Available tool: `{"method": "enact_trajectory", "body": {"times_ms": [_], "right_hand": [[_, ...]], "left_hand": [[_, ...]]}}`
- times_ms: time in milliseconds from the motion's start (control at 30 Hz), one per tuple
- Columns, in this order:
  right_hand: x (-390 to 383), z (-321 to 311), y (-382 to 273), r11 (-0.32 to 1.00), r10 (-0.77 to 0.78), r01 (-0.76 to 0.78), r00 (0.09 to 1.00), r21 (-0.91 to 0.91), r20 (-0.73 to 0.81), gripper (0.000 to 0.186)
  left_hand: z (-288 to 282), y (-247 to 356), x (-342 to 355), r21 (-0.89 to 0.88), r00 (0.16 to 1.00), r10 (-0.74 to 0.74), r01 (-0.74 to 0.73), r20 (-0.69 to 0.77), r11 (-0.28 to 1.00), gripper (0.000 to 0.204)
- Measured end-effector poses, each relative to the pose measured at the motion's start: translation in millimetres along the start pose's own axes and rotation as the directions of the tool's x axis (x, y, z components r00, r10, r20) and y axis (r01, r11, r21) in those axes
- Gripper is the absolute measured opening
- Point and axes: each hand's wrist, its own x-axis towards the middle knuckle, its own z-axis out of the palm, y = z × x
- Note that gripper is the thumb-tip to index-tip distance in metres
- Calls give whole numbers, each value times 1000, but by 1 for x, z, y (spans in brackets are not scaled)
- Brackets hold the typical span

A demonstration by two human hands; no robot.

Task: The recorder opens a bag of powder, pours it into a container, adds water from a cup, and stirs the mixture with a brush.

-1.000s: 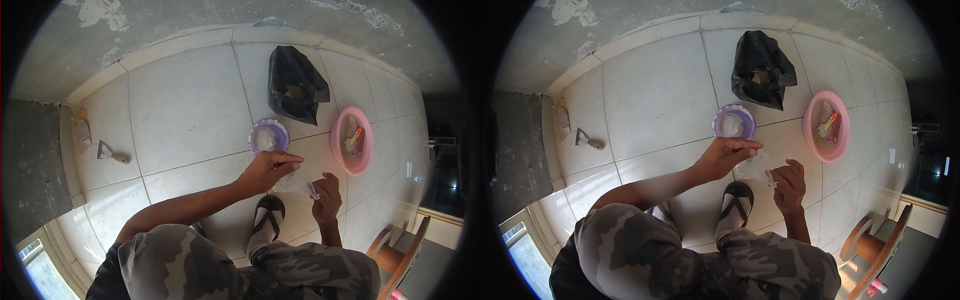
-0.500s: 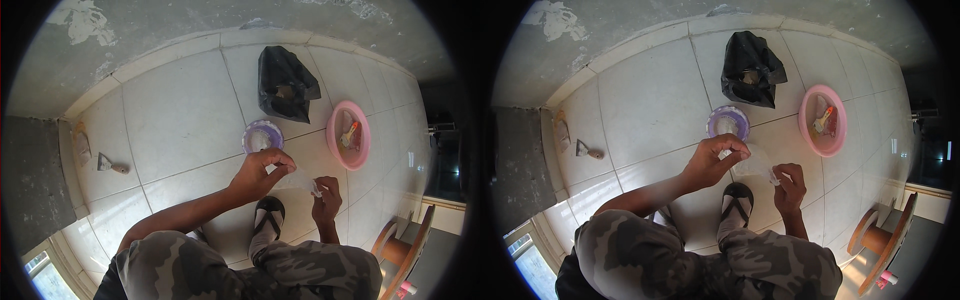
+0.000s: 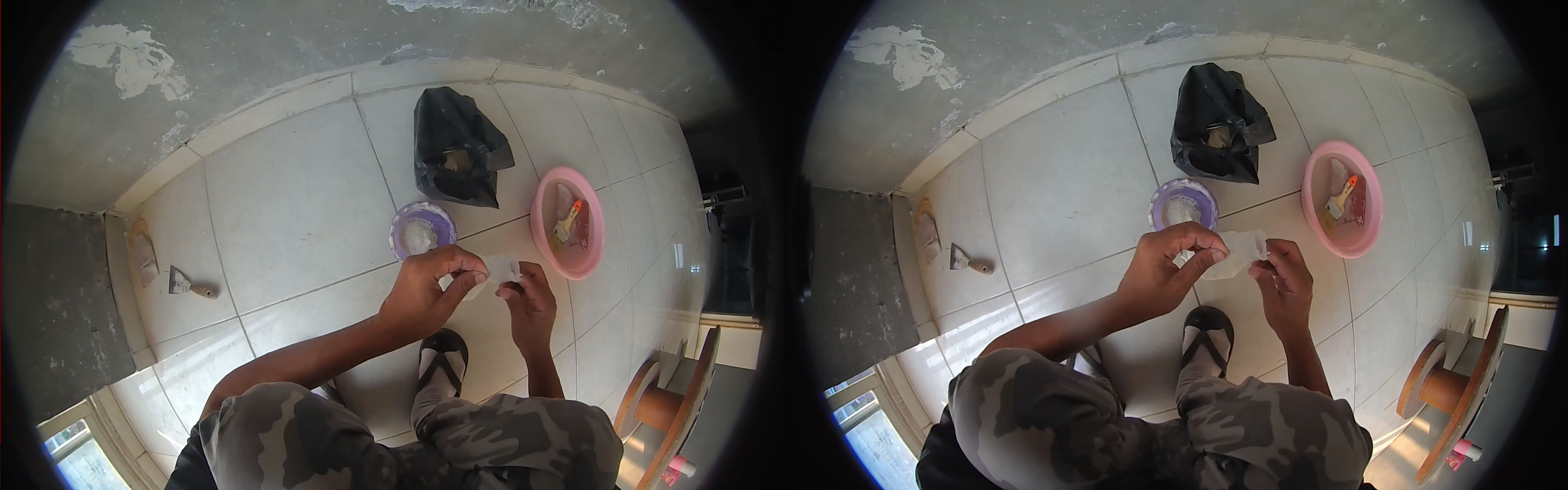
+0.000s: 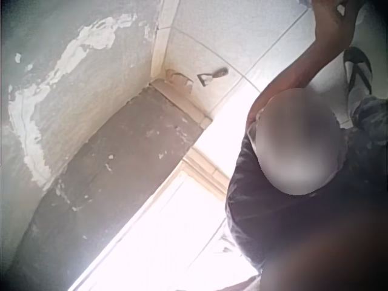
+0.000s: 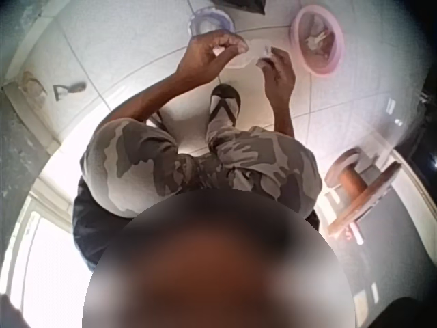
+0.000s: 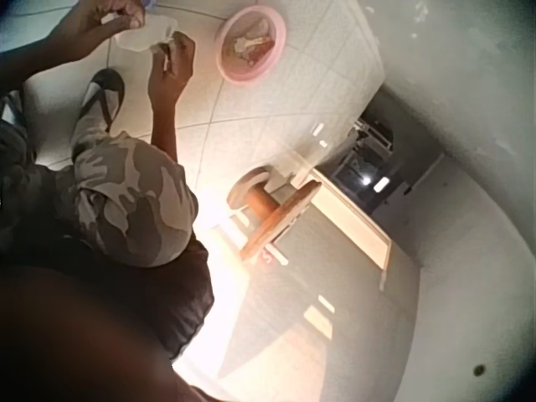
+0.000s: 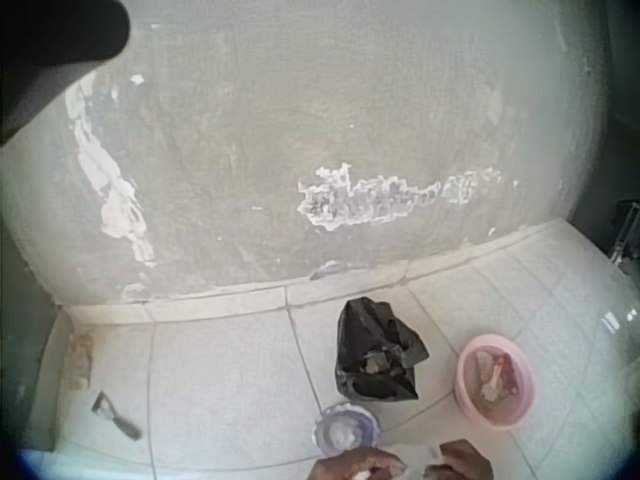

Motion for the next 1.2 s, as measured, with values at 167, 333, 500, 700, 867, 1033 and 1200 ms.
{"method": "enact_trajectory", "body": {"times_ms": [167,333,500,700,867,1033,1200], "right_hand": [[11,24,-14,983,-96,115,987,-142,128,49],[13,18,-17,972,-95,116,990,-205,108,30],[15,13,-13,990,-39,51,995,-130,92,14],[18,11,-12,956,219,-263,934,130,281,18],[20,13,0,886,295,-405,869,227,397,8],[16,9,8,753,330,-497,852,431,406,16],[20,-1,3,722,335,-534,826,440,453,35]], "left_hand": [[6,-1,-3,117,987,159,-162,35,980,11],[3,-4,5,133,950,303,-311,77,941,16],[-54,-4,44,466,940,299,-340,163,817,24],[-95,-15,128,769,868,-42,-414,494,486,25],[-64,-59,172,845,841,-261,-352,474,402,36],[-66,-60,189,886,763,-455,-362,460,289,34],[-91,-28,195,525,976,-193,111,105,844,15]]}}
